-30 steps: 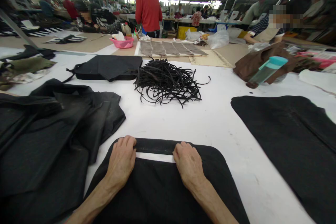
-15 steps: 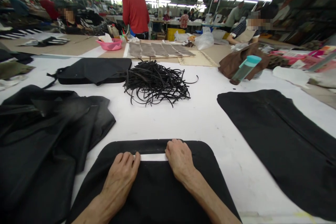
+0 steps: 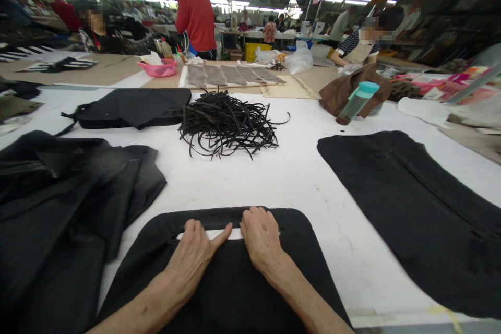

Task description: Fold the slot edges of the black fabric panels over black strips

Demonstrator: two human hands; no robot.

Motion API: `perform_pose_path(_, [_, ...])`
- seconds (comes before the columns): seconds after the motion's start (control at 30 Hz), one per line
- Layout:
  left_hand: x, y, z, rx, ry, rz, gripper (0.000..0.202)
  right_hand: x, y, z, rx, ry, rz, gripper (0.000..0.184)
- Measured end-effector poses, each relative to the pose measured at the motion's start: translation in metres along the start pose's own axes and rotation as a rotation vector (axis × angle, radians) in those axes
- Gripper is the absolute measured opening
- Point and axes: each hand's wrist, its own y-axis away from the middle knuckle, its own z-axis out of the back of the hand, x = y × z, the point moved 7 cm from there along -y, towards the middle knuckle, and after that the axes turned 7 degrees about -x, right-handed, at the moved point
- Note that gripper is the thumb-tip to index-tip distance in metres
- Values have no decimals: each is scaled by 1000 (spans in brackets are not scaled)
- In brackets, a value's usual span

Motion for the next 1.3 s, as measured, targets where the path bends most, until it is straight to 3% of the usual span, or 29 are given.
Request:
perform_pose_path(0.17, [18, 17, -8, -60, 125, 22, 57, -3, -2, -2, -1, -38, -8, 19])
perform_pose_path(0.3, [44, 33, -18, -80, 216, 132, 43, -3, -3, -2, -5, -47, -9, 20])
perform_pose_path(0.47, [56, 33, -13, -78, 231, 246, 33, 6, -2, 0, -7, -42, 6, 18])
perform_pose_path(0.53, [50, 26, -4, -96, 233, 276, 34, 12, 0, 0, -9, -40, 19, 18])
perform_pose_path(0.63, [21, 11, 10, -176, 324, 150, 39, 20, 1, 0, -23, -47, 41, 20])
perform_pose_path(0.77, [-10, -2, 4, -152, 491, 3, 40, 15, 1, 1, -40, -77, 63, 19])
perform_pose_path(1.0, [3, -4, -11, -65, 670, 113, 43, -10, 8, 5, -83, -299, 180, 4])
perform_pose_path(1.2, [-2, -8, -9, -126, 630, 94, 47, -13, 18, 4, -104, -204, 280, 20])
perform_pose_path(1.3, [-7, -12, -8, -160, 638, 53, 53, -27, 20, 6, -134, -166, 252, 25])
